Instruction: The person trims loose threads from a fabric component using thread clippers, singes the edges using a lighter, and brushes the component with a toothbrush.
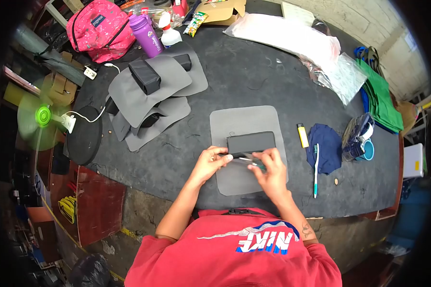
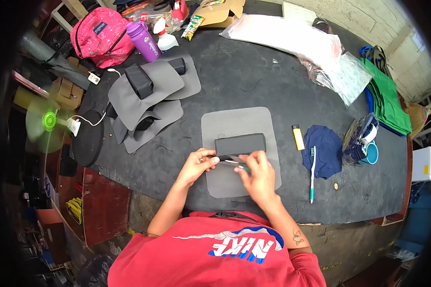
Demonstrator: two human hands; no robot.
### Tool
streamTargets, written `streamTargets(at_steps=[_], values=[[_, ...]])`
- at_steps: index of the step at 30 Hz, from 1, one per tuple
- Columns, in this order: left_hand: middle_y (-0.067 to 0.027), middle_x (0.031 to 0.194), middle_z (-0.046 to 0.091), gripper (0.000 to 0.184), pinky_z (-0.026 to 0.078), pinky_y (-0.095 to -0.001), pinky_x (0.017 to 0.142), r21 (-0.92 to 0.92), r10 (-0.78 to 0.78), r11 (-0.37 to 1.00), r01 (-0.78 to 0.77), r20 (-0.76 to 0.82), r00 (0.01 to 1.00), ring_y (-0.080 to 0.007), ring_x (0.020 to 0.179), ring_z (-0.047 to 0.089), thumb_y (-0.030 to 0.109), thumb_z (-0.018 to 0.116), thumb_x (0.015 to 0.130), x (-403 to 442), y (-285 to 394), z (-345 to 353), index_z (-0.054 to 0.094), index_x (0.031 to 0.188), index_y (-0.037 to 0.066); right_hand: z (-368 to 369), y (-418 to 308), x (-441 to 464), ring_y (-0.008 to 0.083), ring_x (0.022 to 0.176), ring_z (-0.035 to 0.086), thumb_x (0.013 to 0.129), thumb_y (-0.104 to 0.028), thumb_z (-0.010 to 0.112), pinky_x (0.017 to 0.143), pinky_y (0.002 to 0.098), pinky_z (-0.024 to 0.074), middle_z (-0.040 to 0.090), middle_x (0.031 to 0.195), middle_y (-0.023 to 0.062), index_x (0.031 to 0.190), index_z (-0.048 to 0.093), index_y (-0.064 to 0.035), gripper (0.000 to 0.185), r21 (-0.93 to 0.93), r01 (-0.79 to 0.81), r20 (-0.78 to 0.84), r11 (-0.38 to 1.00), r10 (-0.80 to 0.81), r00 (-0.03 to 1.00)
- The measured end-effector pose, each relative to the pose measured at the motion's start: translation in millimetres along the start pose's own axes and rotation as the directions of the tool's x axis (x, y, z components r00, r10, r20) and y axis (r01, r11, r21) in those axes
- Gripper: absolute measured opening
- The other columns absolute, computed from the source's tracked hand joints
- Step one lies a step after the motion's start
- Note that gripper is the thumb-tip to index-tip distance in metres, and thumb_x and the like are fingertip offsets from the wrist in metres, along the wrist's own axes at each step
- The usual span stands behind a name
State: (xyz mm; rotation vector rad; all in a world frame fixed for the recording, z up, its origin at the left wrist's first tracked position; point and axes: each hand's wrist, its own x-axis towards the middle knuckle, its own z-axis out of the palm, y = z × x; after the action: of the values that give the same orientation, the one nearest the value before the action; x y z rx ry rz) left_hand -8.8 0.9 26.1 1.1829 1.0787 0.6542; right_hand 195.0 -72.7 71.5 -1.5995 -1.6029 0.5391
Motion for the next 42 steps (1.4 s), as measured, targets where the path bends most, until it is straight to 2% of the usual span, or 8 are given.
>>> streamTargets(at_steps=[3, 8, 30, 36, 37, 39, 41, 42], values=[[-0.0066, 0.1, 0.061, 0.018, 0.051, -0.0227, 0.063, -0.074, 0.063, 0.995, -0.068, -0.066, 0.996, -0.0119, 0.074, 0.064, 0.012, 0.068, 0.088, 2.6, -10.1, 10.5, 0.066, 0.099, -0.003, 13.1, -2.4, 2.4, 0.0279, 0.076, 0.058, 0.07, -0.011, 0.077, 0.067, 0.0391, 0.0477, 0.053, 0.096, 0.0093, 0.098, 0.067, -0.0068, 0.03, -0.145, 0.119, -0.024, 0.982, -0.124, 0.992], [-0.009, 0.08, 0.068, 0.014, 0.059, -0.0307, 0.073, -0.467, -0.026, 0.884, -0.018, -0.086, 0.996, -0.0182, 0.08, 0.069, 0.014, 0.061, 0.094, 2.8, -3.8, 20.1, 0.063, 0.094, 0.001, 23.6, -0.1, 9.4, 0.0226, 0.07, 0.054, 0.066, -0.006, 0.077, 0.062, 0.0355, 0.0457, 0.053, 0.099, 0.0083, 0.094, 0.069, -0.0084, 0.03, -0.269, 0.2, -0.105, 0.942, -0.235, 0.966], [-0.0131, 0.09, 0.066, 0.016, 0.058, -0.0329, 0.081, -0.334, 0.071, 0.936, -0.11, -0.126, 0.99, -0.0206, 0.083, 0.069, 0.012, 0.049, 0.1, 8.1, -9.8, 29.6, 0.054, 0.092, -0.001, 33.2, -2.9, 25.0, 0.0205, 0.072, 0.056, 0.067, -0.003, 0.072, 0.064, 0.0339, 0.0396, 0.055, 0.097, 0.0077, 0.091, 0.068, -0.006, 0.024, -0.335, 0.276, -0.095, 0.901, -0.324, 0.941], [-0.0136, 0.09, 0.065, 0.014, 0.059, -0.0316, 0.077, -0.398, 0.073, 0.911, -0.108, -0.101, 0.992, -0.022, 0.082, 0.069, 0.012, 0.047, 0.1, 9.5, -9.0, 26.3, 0.052, 0.094, 0.001, 32.1, 0.0, 25.7, 0.0231, 0.076, 0.059, 0.071, -0.006, 0.072, 0.065, 0.0361, 0.0445, 0.055, 0.099, 0.0079, 0.091, 0.067, -0.0053, 0.022, -0.294, 0.213, -0.1, 0.932, -0.251, 0.963], [-0.013, 0.095, 0.064, 0.009, 0.057, -0.0298, 0.077, -0.344, 0.06, 0.934, -0.099, -0.123, 0.991, -0.0203, 0.083, 0.068, 0.007, 0.046, 0.098, 10.3, -7.0, 21.5, 0.053, 0.097, 0.002, 30.4, -0.9, 27.5, 0.0231, 0.076, 0.059, 0.071, -0.006, 0.072, 0.065, 0.0361, 0.0445, 0.055, 0.099, 0.0079, 0.091, 0.067, -0.0053, 0.022, -0.294, 0.214, -0.101, 0.932, -0.252, 0.962], [-0.0124, 0.1, 0.064, 0.009, 0.055, -0.028, 0.076, -0.289, 0.05, 0.953, -0.091, -0.144, 0.988, -0.0186, 0.085, 0.067, 0.002, 0.045, 0.096, 16.5, -3.9, 13.5, 0.054, 0.1, 0.002, 22.9, -4.6, 34.2, 0.0272, 0.083, 0.061, 0.076, -0.01, 0.073, 0.068, 0.0386, 0.049, 0.054, 0.1, 0.0094, 0.096, 0.065, -0.0037, 0.023, -0.088, 0.034, -0.187, 0.996, -0.05, 0.981], [-0.0091, 0.111, 0.06, 0.026, 0.051, -0.0258, 0.078, 0.193, 0.385, 0.92, -0.342, -0.277, 0.88, -0.0155, 0.09, 0.063, -0.008, 0.042, 0.089, 29.9, -1.9, 6.3, 0.055, 0.108, 0.002, 14.0, -2.7, 40.4, 0.0303, 0.087, 0.062, 0.081, -0.014, 0.071, 0.069, 0.0395, 0.0514, 0.055, 0.102, 0.0113, 0.102, 0.061, -0.0024, 0.026, -0.045, -0.035, -0.137, 0.998, 0.028, 0.99], [-0.006, 0.115, 0.058, 0.042, 0.048, -0.0259, 0.083, 0.233, 0.435, 0.893, -0.384, -0.232, 0.87, -0.0142, 0.093, 0.059, -0.012, 0.039, 0.083, 34.1, 7.0, 2.2, 0.057, 0.118, 0.002, 12.6, -0.1, 43.5, 0.0276, 0.085, 0.062, 0.082, -0.014, 0.07, 0.068, 0.0366, 0.0513, 0.055, 0.104, 0.0112, 0.105, 0.061, -0.0028, 0.027, -0.025, -0.037, -0.147, 0.999, 0.033, 0.989]])
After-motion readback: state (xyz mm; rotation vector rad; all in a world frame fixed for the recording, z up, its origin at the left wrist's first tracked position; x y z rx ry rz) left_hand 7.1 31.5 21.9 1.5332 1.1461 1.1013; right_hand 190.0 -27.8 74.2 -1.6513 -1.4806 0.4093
